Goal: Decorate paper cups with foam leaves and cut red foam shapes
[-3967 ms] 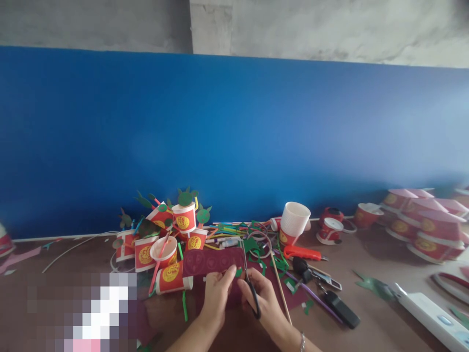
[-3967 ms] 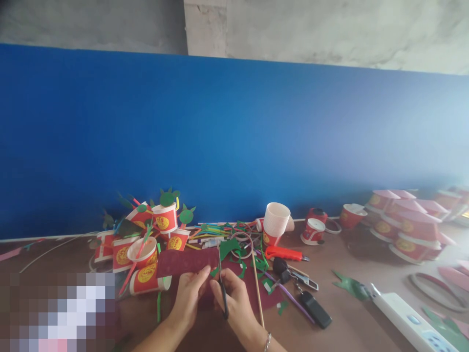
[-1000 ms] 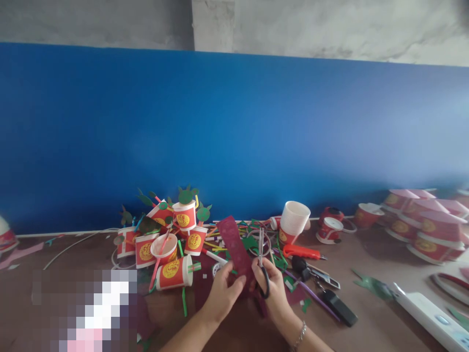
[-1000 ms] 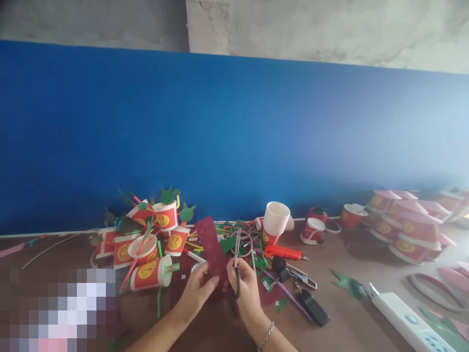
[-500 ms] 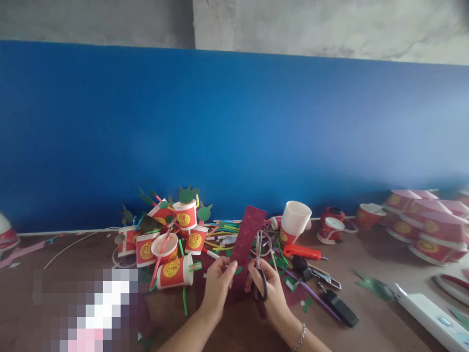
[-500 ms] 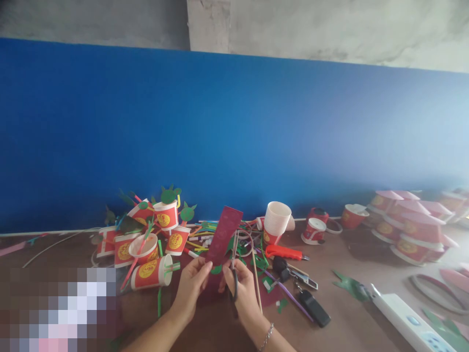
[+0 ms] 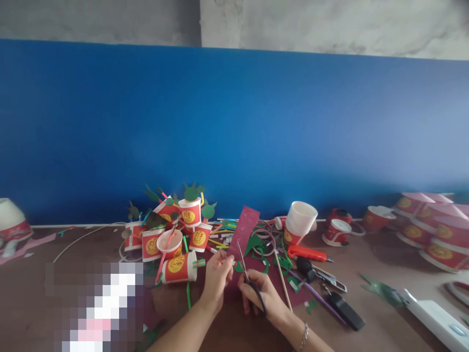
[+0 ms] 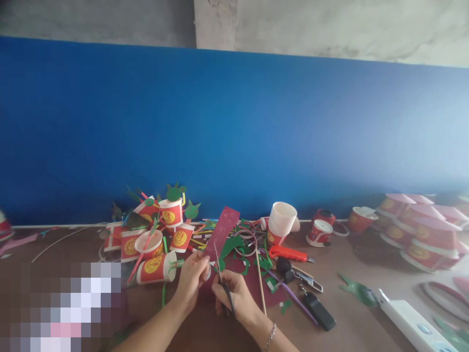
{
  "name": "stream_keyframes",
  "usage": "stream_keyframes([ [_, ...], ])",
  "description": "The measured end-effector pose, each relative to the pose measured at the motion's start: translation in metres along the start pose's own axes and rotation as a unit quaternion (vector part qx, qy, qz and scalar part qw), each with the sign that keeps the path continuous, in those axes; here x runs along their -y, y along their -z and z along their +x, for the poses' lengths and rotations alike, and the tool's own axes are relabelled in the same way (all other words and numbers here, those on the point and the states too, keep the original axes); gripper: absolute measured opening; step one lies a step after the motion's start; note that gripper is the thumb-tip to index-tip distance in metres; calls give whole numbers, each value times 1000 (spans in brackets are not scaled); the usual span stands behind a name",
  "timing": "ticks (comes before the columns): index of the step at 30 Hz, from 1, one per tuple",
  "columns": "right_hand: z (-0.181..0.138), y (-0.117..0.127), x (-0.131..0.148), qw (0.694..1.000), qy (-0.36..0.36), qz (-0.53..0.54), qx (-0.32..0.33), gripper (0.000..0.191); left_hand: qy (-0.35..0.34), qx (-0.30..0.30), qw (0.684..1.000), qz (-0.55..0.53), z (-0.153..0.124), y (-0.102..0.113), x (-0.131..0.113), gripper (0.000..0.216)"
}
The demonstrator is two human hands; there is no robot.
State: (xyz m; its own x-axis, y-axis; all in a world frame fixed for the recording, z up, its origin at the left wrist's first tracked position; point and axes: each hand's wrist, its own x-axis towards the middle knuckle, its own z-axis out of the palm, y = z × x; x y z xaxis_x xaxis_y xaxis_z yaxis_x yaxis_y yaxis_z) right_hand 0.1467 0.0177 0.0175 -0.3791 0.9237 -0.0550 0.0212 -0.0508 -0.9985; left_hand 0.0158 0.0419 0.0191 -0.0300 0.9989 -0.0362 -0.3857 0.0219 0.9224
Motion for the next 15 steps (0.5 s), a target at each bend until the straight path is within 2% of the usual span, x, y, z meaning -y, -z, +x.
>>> stream_keyframes([
  [5,1,3,-3,1000,-6,6,13,32,2,28,1000,-13,3,4,3,27],
  [15,1,6,-6,1000,-2,10,21,36,8,44,999,-13,1,4,1,24],
])
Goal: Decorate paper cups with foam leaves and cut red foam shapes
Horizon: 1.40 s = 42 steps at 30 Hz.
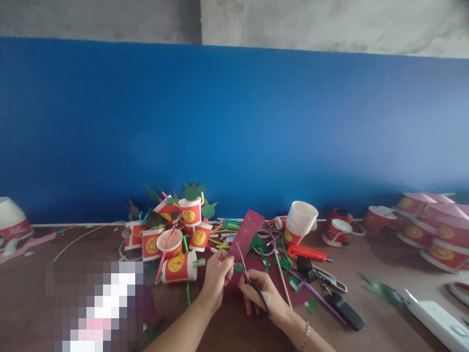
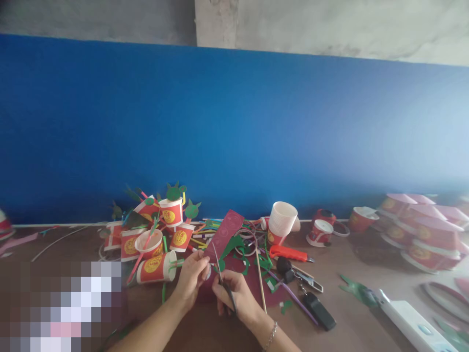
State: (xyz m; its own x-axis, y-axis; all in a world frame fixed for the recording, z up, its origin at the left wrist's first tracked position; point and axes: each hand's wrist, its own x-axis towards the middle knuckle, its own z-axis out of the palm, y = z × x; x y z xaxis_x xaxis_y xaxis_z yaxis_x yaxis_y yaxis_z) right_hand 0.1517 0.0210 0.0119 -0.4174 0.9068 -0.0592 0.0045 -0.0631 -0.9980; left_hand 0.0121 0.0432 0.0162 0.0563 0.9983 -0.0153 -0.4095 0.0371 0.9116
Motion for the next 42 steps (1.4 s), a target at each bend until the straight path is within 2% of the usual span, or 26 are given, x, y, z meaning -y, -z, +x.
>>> stream_keyframes([
  [22,0,1,2,1000,1,-15,1,32,-4,6,1000,-19,3,1,2,30],
  [36,-1,-2,7,999,-4,-27,-22,31,-24,-5,1000,-7,3,1,3,33],
  [42,0,1,4,1000,-11,-13,-4,31,-24,4,1000,-6,3,2,3,34],
])
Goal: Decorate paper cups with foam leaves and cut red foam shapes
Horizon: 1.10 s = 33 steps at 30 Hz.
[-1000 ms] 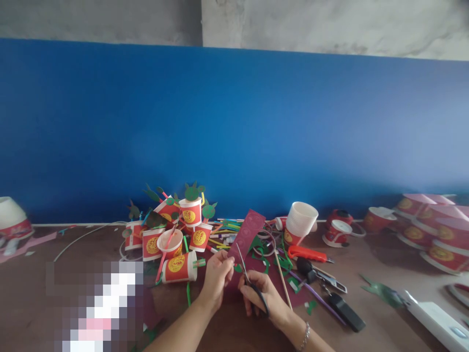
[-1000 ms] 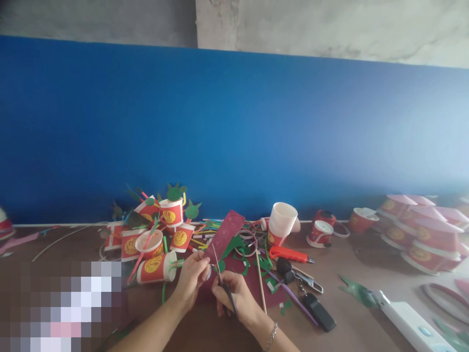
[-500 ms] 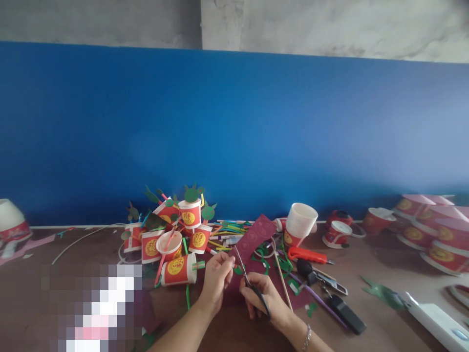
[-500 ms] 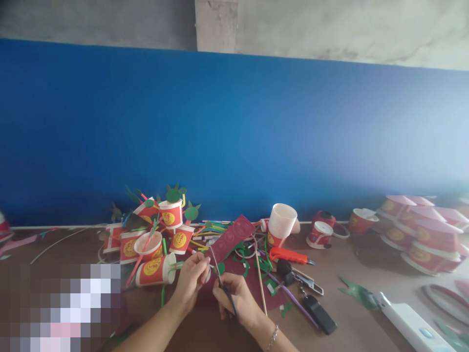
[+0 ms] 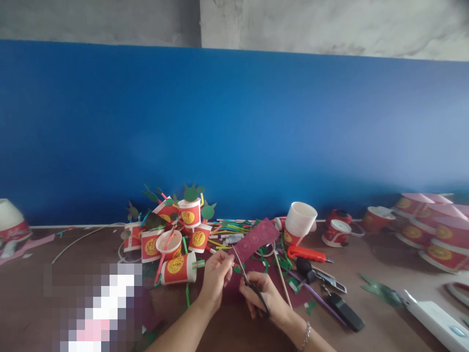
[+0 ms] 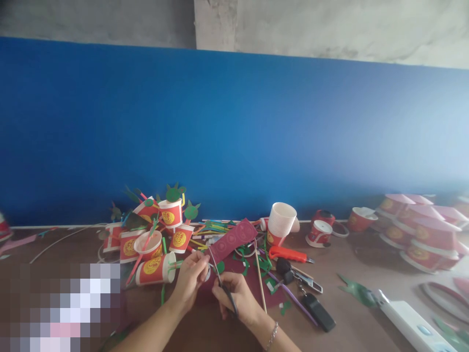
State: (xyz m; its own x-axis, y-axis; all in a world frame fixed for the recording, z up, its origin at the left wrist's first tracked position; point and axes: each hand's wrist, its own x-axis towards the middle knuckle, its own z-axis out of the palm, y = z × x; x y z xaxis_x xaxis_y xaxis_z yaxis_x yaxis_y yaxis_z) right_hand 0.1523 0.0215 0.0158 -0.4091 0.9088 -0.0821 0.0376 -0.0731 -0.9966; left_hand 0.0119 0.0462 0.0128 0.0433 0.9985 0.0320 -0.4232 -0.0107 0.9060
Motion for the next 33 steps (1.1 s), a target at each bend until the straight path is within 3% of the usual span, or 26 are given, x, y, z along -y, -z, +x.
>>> stream_keyframes([
  [33,-2,-3,4,1000,-1,6,-6,34,27,27,999,8,-6,-4,-7,32],
])
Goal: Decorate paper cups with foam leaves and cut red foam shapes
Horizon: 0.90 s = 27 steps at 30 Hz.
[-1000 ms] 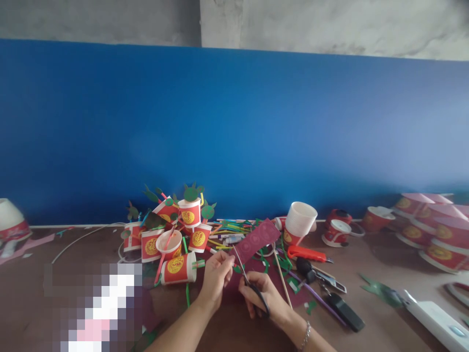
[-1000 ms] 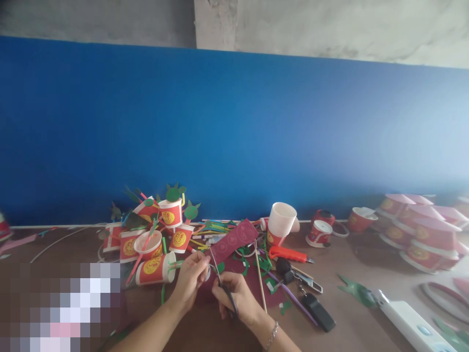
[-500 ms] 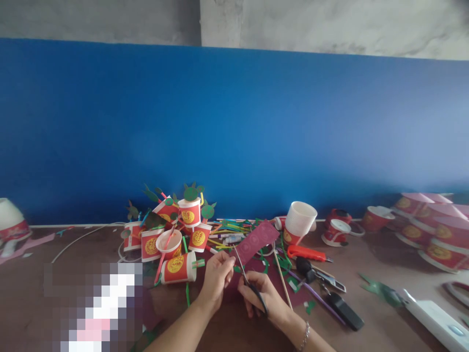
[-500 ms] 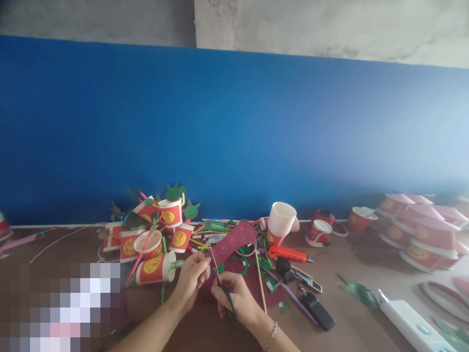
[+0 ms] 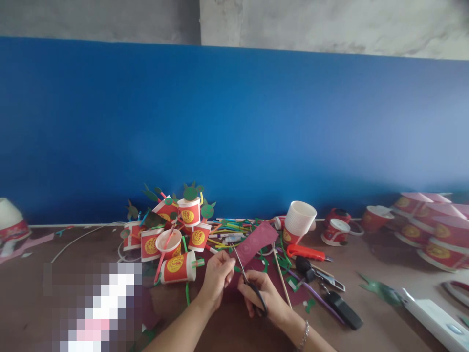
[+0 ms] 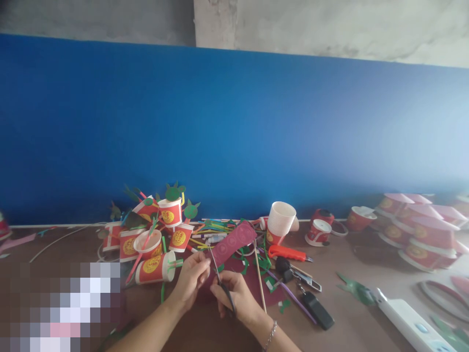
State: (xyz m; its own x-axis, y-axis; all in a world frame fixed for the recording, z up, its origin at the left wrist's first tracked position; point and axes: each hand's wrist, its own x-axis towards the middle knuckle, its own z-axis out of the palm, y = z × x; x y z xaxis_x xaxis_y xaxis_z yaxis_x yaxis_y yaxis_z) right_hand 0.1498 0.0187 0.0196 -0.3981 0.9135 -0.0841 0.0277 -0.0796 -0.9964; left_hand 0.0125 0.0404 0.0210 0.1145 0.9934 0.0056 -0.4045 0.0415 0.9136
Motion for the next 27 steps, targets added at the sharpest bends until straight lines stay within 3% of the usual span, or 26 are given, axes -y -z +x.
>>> stream_keyframes([
  [27,-1,3,6,1000,-17,3,12,31,37,51,998,-28,-2,3,-8,26],
])
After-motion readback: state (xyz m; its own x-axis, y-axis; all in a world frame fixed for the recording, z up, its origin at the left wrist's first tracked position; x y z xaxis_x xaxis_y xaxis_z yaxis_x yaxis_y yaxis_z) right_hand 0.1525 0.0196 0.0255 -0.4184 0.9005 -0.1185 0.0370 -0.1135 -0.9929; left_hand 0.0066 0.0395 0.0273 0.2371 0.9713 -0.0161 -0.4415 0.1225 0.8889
